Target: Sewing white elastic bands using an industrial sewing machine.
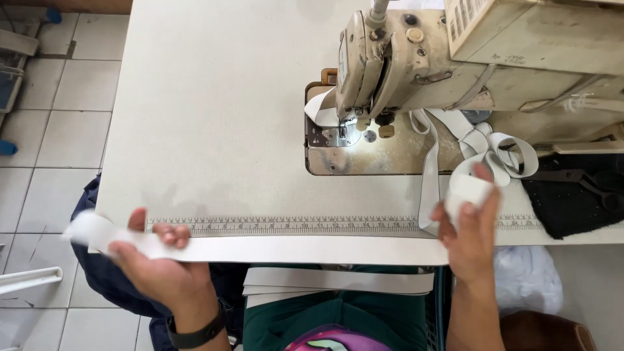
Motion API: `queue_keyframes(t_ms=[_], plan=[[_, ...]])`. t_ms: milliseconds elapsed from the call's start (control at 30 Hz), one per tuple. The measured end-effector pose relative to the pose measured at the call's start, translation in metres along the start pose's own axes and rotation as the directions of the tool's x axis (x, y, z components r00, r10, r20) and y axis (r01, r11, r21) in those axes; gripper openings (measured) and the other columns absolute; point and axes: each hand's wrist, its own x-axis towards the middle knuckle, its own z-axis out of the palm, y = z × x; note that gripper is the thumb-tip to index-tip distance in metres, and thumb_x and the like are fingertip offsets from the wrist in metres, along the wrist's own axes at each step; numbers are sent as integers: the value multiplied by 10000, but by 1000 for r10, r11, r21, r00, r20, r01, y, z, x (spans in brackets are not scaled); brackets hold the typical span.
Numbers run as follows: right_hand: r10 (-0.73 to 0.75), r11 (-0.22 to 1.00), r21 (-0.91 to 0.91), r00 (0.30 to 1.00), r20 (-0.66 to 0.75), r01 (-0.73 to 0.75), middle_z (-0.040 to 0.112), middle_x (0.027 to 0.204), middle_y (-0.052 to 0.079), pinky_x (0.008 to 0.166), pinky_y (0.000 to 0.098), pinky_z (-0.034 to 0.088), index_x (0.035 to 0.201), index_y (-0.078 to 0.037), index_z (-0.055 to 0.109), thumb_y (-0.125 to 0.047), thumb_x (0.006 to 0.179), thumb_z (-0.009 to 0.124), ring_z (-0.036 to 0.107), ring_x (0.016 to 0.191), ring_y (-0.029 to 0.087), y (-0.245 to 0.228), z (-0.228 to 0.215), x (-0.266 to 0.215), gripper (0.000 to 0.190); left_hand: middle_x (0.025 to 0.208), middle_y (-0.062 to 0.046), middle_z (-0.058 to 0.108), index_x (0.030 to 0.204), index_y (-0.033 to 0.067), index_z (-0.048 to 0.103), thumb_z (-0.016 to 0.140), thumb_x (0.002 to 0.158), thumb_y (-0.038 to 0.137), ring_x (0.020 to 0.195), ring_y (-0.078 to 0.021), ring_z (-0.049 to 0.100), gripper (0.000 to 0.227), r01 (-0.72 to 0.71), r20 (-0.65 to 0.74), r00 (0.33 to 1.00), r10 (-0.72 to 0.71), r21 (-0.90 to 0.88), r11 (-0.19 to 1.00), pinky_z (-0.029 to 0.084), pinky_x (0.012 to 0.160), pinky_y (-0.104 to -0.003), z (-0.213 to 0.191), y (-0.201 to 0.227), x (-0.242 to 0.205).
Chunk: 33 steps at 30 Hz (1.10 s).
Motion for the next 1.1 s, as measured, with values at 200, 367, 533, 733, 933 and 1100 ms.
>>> queue_keyframes(t_ms=[200, 367, 533, 733, 933, 1100], plan=[[271, 608, -775, 873, 406, 172, 703, 767, 234, 617, 502, 562, 1055, 22, 711, -265, 1053, 427, 727, 702, 395, -8, 50, 70, 404, 1178, -189, 502, 1040, 11, 741, 455, 1032, 245, 1072, -332, 517, 369, -516, 755, 522, -396, 650, 558, 466, 918, -403, 15, -85, 9], [474, 487, -835, 726, 498, 255, 683, 1131, 333, 950, 583, 510, 1209, 93, 676, -272, 1020, 502, 656, 1128, 506, 15, 75, 125, 446, 1165, -101, 724, 1278, 163, 615, 608, 982, 261, 1083, -330, 701, 312, -893, 652, 194, -733, 426, 143, 573, 861, -463, 102, -140, -16], [453, 614, -767, 711, 538, 189, 575, 479, 189, 415, 334, 392, 601, 35, 611, -237, 895, 562, 565, 461, 227, 51, 66, 160, 403, 1148, -133, 700, 1252, 159, 596, 711, 922, 212, 877, -339, 725, 353, -963, 612, 149, -777, 269, 27, 583, 727, -461, 135, -159, -18], [407, 650, -743, 752, 518, 161, 601, 1046, 307, 722, 512, 507, 1151, 56, 621, -376, 940, 648, 578, 935, 447, 50, 75, 154, 482, 998, -148, 649, 966, 103, 767, 755, 851, 94, 891, -329, 643, 116, -871, 799, -469, -378, -490, 44, 485, 669, -389, 98, -188, -14], [472, 536, -839, 793, 386, 90, 597, 1275, 408, 863, 619, 559, 1363, 89, 574, -458, 927, 681, 620, 1119, 561, 31, 93, 149, 708, 926, -118, 657, 945, 56, 756, 684, 924, 93, 865, -278, 657, 84, -887, 852, -456, -256, -411, 210, 502, 645, -340, 94, -200, -1], [555, 401, -905, 749, 363, 141, 526, 1448, 331, 1083, 596, 435, 1444, 43, 524, -622, 869, 713, 527, 1305, 506, 48, 93, 143, 899, 895, -134, 720, 949, 63, 784, 751, 933, 124, 867, -240, 697, 71, -889, 888, -413, -201, -346, 299, 538, 726, -323, 100, -196, 2]])
